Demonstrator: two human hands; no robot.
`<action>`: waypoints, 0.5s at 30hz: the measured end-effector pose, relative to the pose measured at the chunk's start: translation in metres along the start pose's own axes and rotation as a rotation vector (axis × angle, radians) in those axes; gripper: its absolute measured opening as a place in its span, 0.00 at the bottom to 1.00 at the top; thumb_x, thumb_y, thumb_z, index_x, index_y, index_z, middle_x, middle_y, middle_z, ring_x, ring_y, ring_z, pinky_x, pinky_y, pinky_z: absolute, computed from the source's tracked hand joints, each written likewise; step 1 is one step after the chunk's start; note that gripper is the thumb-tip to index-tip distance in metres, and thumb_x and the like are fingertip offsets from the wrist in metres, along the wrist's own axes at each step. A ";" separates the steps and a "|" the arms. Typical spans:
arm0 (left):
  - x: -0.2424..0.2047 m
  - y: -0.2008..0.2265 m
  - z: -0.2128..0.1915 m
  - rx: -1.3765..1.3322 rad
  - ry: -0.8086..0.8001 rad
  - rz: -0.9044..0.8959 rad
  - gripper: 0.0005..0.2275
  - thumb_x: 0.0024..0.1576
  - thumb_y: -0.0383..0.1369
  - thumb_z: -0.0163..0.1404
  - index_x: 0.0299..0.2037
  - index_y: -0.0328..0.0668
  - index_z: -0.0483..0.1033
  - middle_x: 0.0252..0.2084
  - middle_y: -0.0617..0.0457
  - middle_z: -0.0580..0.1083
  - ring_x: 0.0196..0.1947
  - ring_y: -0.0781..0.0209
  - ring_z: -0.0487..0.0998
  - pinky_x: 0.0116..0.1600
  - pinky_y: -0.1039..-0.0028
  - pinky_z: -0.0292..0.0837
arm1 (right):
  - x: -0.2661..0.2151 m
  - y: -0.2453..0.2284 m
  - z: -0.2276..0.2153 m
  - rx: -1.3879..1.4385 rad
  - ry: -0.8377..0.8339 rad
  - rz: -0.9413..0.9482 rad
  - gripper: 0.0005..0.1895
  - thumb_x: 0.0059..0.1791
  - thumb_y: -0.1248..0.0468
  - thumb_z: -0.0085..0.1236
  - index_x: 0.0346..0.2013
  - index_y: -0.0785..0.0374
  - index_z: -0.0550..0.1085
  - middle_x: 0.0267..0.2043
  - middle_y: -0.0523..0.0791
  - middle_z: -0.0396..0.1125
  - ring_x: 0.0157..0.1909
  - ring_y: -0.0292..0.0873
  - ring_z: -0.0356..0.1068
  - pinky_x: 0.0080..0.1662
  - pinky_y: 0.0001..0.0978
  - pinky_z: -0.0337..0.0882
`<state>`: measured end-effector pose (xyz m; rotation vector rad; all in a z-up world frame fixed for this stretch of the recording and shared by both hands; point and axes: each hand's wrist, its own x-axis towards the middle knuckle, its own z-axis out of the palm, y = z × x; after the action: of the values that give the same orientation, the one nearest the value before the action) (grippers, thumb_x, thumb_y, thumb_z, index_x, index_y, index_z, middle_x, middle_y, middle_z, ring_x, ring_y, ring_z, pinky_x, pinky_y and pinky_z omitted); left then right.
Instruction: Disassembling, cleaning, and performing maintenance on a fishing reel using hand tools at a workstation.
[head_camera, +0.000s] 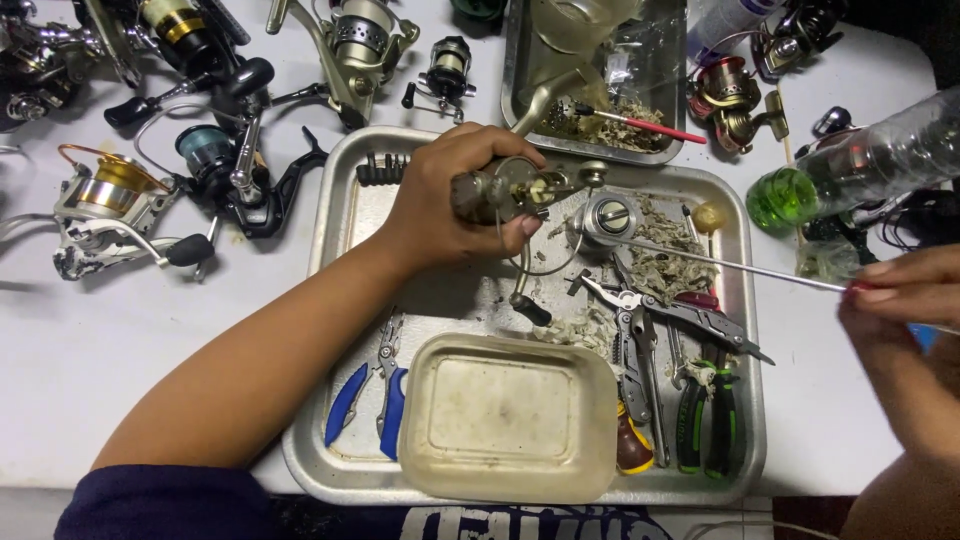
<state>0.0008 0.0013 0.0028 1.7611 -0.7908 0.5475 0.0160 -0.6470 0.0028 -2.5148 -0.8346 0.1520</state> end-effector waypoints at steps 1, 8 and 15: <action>0.000 -0.001 0.000 0.008 0.001 0.006 0.17 0.54 0.42 0.57 0.48 0.42 0.75 0.43 0.50 0.79 0.43 0.54 0.78 0.49 0.66 0.75 | -0.015 0.049 -0.010 0.025 -0.299 0.005 0.29 0.42 0.62 0.57 0.59 0.63 0.74 0.71 0.46 0.66 0.73 0.41 0.64 0.76 0.32 0.57; -0.001 -0.006 0.003 0.026 0.006 0.039 0.19 0.52 0.43 0.59 0.49 0.43 0.75 0.43 0.51 0.79 0.44 0.55 0.80 0.52 0.66 0.76 | 0.102 -0.328 0.056 0.031 0.461 -0.073 0.09 0.57 0.83 0.60 0.46 0.72 0.70 0.54 0.59 0.65 0.60 0.53 0.70 0.69 0.39 0.70; 0.001 0.001 0.001 0.033 0.019 0.055 0.18 0.51 0.41 0.60 0.47 0.41 0.76 0.43 0.50 0.79 0.43 0.53 0.78 0.50 0.65 0.75 | 0.107 -0.328 0.061 0.018 0.474 -0.111 0.11 0.57 0.85 0.61 0.46 0.74 0.70 0.54 0.61 0.64 0.59 0.55 0.71 0.68 0.41 0.71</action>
<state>0.0004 -0.0005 0.0040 1.7660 -0.8238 0.6162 -0.0877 -0.3303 0.1104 -2.3332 -0.7623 -0.4543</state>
